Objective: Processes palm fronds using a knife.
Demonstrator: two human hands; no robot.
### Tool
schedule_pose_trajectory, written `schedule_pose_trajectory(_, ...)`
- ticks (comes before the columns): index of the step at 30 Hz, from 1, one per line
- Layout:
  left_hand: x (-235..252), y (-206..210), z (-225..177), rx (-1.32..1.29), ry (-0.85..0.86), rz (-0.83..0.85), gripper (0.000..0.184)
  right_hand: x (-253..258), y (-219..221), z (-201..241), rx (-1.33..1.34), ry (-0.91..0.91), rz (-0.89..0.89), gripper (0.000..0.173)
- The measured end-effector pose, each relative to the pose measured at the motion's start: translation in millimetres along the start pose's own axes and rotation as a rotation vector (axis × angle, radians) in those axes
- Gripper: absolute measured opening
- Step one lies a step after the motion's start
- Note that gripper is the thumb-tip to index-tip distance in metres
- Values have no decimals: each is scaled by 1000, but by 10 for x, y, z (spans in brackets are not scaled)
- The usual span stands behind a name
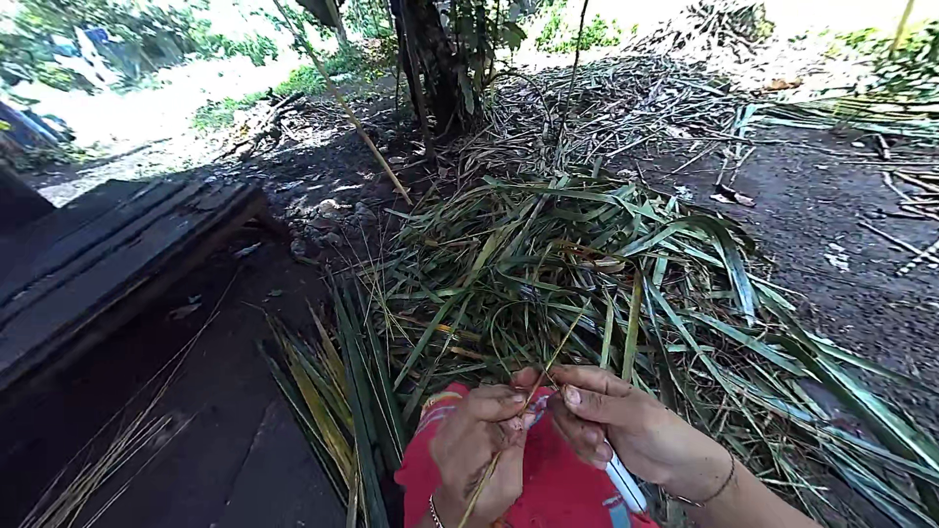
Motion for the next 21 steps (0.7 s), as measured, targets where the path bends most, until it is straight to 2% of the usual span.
schedule_pose_trajectory(2,-13,-68,-33,57,81,-6,15,56,-146,160,-87,-58,-42,34)
schedule_pose_trajectory(6,-31,-363,-53,211,166,-38,17,232,-738,816,-122,-312,-312,37)
schedule_pose_trajectory(8,-27,-560,-40,288,182,-60,17,389,-775,917,-93,-326,-316,42)
schedule_pose_trajectory(10,-15,-691,-15,360,207,-81,16,575,-444,651,-74,-186,-130,39)
schedule_pose_trajectory(13,-12,-805,-32,430,258,-85,17,721,199,-38,-30,141,172,47)
schedule_pose_trajectory(15,-7,-855,-70,458,293,-64,15,790,476,-337,15,282,269,41)
schedule_pose_trajectory(17,-6,-941,-130,487,311,-46,13,904,600,-451,53,320,319,32)
schedule_pose_trajectory(19,-5,-1064,-185,543,318,-30,14,1097,578,-398,56,250,313,32)
schedule_pose_trajectory(21,-35,-1172,-225,595,320,-16,14,1315,402,-249,71,143,201,32)
Point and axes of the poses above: each hand's wrist, its own x-axis towards the middle knuckle, its own y-axis out of the palm, z = x × y, the point moved 9 cm from there along x, towards the middle knuckle, and after that the axes turned 13 degrees about x, right-handed, at the moved point
